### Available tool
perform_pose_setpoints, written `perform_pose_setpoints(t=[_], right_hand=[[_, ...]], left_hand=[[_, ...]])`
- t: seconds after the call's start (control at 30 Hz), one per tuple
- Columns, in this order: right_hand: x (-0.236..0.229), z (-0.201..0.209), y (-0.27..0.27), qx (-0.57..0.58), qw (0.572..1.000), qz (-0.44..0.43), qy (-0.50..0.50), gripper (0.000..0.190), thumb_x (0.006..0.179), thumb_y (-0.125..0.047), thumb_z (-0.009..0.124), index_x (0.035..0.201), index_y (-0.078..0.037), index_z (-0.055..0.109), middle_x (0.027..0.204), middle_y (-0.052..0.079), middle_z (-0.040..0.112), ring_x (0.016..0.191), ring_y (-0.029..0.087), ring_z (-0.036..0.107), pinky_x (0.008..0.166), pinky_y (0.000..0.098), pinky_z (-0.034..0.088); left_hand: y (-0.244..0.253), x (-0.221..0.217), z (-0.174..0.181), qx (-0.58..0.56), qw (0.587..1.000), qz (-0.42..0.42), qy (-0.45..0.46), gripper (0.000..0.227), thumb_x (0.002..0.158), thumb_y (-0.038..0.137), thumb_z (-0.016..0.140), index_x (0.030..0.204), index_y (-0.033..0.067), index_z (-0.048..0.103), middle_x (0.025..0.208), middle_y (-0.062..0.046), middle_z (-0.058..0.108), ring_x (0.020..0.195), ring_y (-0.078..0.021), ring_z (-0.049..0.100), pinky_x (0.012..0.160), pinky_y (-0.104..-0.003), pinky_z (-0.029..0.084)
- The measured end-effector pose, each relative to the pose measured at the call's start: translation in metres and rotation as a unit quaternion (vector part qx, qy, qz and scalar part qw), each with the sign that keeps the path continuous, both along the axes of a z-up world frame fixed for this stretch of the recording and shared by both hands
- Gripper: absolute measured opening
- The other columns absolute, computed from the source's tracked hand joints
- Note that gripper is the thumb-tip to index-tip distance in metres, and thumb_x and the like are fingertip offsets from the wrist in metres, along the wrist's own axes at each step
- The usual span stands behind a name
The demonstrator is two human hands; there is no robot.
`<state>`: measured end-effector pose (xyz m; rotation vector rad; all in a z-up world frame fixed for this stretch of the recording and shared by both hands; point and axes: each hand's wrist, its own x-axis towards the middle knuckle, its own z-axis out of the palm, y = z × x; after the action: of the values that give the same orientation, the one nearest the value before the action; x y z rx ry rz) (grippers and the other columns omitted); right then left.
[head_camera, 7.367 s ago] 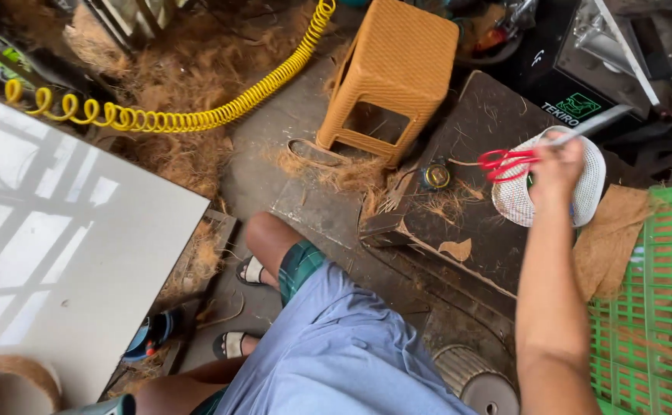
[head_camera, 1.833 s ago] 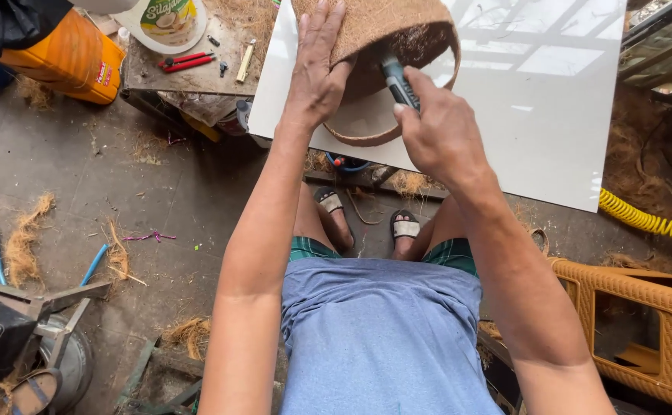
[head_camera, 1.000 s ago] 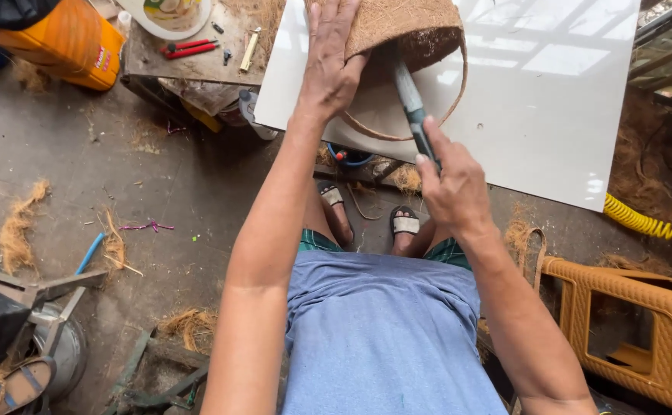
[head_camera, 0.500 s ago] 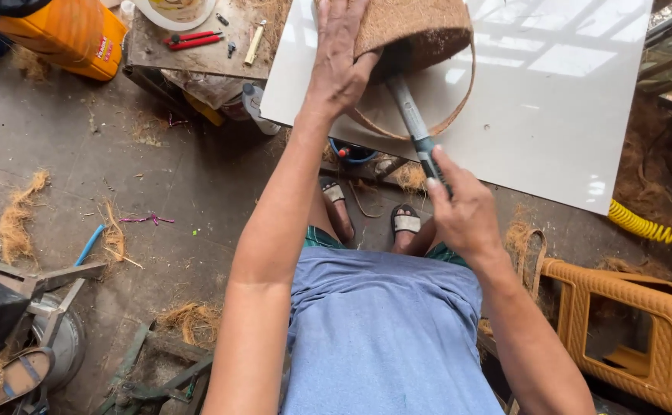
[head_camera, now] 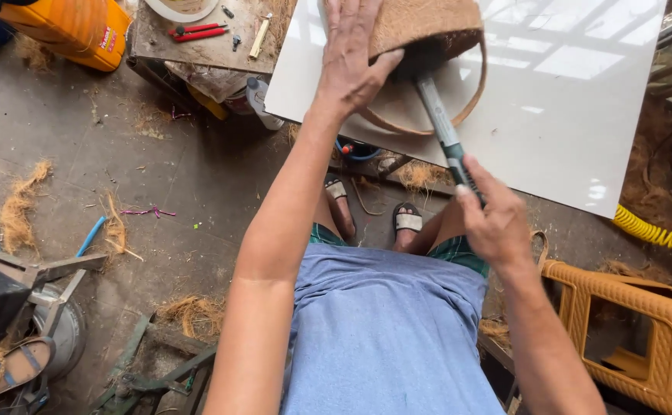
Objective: Shaping the interior of a coconut fiber basket using a rubber mallet and then preparing to spray it.
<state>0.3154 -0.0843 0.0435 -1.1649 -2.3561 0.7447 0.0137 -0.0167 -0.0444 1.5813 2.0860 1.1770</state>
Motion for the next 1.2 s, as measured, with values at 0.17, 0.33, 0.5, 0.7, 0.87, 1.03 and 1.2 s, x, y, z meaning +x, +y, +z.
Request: perform_pose_setpoints(t=[0.17,0.33,0.5,0.7,0.87,1.03,1.2], right_hand=[[0.007,-0.001,-0.001,0.043,0.999,-0.012,0.009,0.046,0.098,-0.01,0.057,0.143,-0.003,0.054,0.133,0.023,0.062,0.118,0.036,0.062,0.099,0.0431,0.049],[0.0,0.018,0.007,-0.154,0.982,-0.092,-0.058,0.052,0.099,-0.022,0.049,0.149,-0.012,0.043,0.149,0.02,0.047,0.118,0.033,0.056,0.09,0.0417,0.055],[0.006,0.001,0.011,-0.171,0.98,-0.102,0.012,0.052,0.096,-0.019,0.052,0.147,-0.01,0.049,0.121,0.01,0.059,0.096,0.02,0.048,0.084,0.0316,0.038],[0.002,0.039,0.003,-0.124,0.99,-0.068,0.025,0.05,0.094,-0.018,0.055,0.142,-0.004,0.051,0.141,0.017,0.056,0.131,0.028,0.052,0.112,0.0347,0.038],[0.01,0.054,-0.009,-0.126,0.99,-0.055,-0.001,0.051,0.09,-0.019,0.056,0.14,-0.007,0.055,0.136,0.014,0.061,0.127,0.026,0.056,0.11,0.0362,0.04],[0.033,0.031,-0.018,-0.23,0.961,-0.103,0.118,0.053,0.092,-0.011,0.061,0.143,-0.002,0.055,0.069,0.005,0.053,0.051,0.011,0.041,0.044,0.0259,0.036],[0.028,0.054,-0.022,-0.222,0.964,-0.144,0.037,0.07,0.076,-0.009,0.071,0.143,-0.008,0.053,0.124,0.018,0.065,0.11,0.026,0.064,0.097,0.0352,0.051]], left_hand=[[0.004,0.006,0.0,-0.016,1.0,0.007,-0.022,0.083,0.1,0.043,0.066,0.16,0.0238,0.012,0.169,-0.009,0.0,0.157,-0.0287,-0.009,0.131,-0.052,0.004],[-0.006,0.007,-0.002,0.061,0.998,-0.019,-0.022,0.099,0.096,0.034,0.077,0.163,0.023,0.005,0.171,-0.01,-0.003,0.16,-0.0316,-0.009,0.132,-0.055,0.001],[-0.054,0.01,0.02,0.138,0.95,-0.008,-0.281,0.096,0.085,0.051,0.058,0.159,0.017,0.009,0.169,-0.019,0.001,0.157,-0.0412,0.01,0.124,-0.064,0.019],[-0.027,0.007,0.034,0.019,0.901,0.101,-0.421,0.119,0.07,0.071,0.055,0.157,0.0081,0.002,0.164,-0.023,0.016,0.149,-0.0382,0.027,0.117,-0.054,0.025],[-0.006,0.002,0.07,-0.053,0.802,0.182,-0.566,0.134,0.048,0.058,0.069,0.155,0.0015,0.014,0.152,-0.02,0.043,0.133,-0.0366,0.05,0.103,-0.055,0.047],[-0.005,-0.005,0.061,-0.062,0.77,0.159,-0.615,0.051,0.066,0.036,0.073,0.107,0.0071,0.072,0.103,-0.008,0.074,0.095,-0.0252,0.066,0.082,-0.044,0.047],[-0.042,-0.003,0.096,-0.026,0.791,0.137,-0.596,0.086,0.065,0.04,0.068,0.138,0.0041,0.04,0.127,-0.017,0.061,0.107,-0.0285,0.064,0.082,-0.041,0.056]])
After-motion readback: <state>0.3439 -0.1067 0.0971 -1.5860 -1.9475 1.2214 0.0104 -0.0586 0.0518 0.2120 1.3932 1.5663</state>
